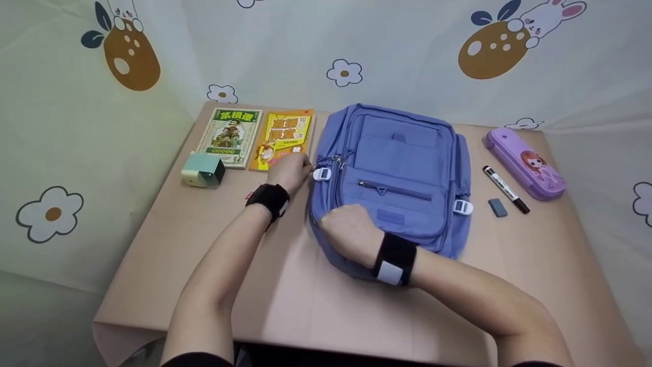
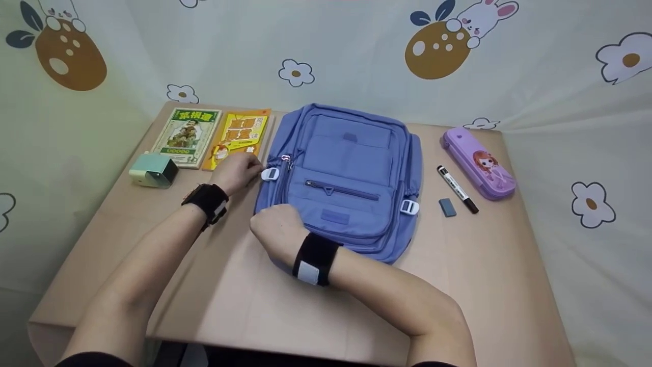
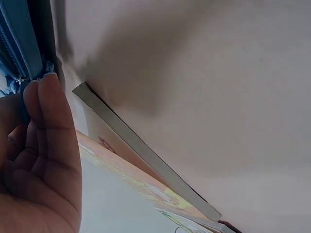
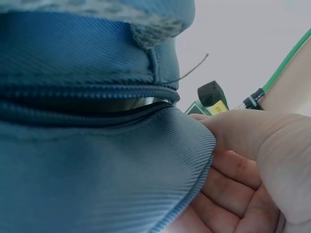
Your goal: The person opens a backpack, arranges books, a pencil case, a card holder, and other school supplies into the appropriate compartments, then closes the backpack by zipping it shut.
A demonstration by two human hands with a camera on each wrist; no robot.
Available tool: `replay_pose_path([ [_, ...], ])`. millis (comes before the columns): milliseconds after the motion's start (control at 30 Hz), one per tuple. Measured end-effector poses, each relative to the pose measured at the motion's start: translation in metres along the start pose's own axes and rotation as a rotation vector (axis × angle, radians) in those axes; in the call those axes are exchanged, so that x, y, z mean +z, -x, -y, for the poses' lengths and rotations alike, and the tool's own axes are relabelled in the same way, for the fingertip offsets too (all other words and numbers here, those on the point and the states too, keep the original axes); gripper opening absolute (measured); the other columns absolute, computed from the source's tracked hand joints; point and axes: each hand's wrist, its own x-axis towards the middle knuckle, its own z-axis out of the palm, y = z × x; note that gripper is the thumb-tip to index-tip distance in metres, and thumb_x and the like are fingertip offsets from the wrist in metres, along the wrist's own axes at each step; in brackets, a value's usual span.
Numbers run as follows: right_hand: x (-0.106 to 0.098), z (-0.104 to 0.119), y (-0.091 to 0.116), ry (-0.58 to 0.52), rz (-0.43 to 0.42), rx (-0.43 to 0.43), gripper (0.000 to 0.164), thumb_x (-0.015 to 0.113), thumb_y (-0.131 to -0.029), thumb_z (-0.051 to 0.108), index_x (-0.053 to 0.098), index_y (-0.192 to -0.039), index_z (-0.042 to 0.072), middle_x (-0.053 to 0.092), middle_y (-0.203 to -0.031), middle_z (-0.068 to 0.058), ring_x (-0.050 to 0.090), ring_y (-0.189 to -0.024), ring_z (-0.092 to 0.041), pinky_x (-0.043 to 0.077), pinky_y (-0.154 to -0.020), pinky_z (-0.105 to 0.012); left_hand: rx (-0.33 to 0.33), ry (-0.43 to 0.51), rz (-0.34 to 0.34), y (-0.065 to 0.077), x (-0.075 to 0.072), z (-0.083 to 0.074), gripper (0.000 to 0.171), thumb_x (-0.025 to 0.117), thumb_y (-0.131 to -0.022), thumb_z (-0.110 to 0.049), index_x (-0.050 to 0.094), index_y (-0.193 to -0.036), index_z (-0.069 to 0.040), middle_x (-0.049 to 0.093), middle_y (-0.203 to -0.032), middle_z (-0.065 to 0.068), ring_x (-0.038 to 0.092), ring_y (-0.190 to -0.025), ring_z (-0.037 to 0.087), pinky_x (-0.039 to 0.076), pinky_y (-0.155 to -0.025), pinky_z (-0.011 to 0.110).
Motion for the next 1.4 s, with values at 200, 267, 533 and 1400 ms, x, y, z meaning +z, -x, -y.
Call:
replay_pose_path([
  [200,0.002,0.001,0.000,0.013,-0.029,-0.019,0.023,0.069,-0.080,0.001,0.062,-0.060,0.011,0.061,-0.057,-0.003,0.059,-0.050,-0.022,0.049,-0.042,-0.040,-0.019,0.004,0.001,-0.002,0.002,0.000,0.016,0.063,-0.101,-0.019,0.076,-0.100,-0.009,0.075,-0.100,0.007,0.069,-0.090,0.028,0.055,-0.080,0.045],
  [267,0.003,0.001,0.000,0.019,-0.041,-0.021,0.024,0.068,-0.079,0.000,0.062,-0.060,0.012,0.061,-0.057,-0.003,0.059,-0.050,-0.022,0.049,-0.042,-0.040,-0.013,0.008,-0.002,-0.002,0.003,0.000,0.016,0.063,-0.101,-0.019,0.076,-0.100,-0.009,0.075,-0.100,0.007,0.069,-0.090,0.027,0.055,-0.080,0.044],
  [533,0.005,0.000,-0.001,0.008,-0.003,0.000,0.020,0.068,-0.080,0.000,0.064,-0.063,0.011,0.061,-0.058,-0.004,0.059,-0.051,-0.022,0.050,-0.043,-0.040,0.074,-0.039,0.008,0.006,-0.004,-0.001,0.018,0.064,-0.099,-0.019,0.077,-0.101,-0.007,0.075,-0.094,0.009,0.070,-0.087,0.030,0.054,-0.080,0.047],
  [1400,-0.015,-0.038,0.049,-0.359,-0.038,0.024,0.022,0.071,-0.096,0.030,0.074,-0.104,0.010,0.073,-0.089,-0.004,0.071,-0.079,-0.024,0.058,-0.069,-0.043,0.572,0.022,0.232,0.093,0.004,0.008,0.053,0.073,-0.095,-0.019,0.058,-0.146,-0.013,0.045,-0.156,0.016,0.048,-0.139,0.035,0.040,-0.112,0.047],
])
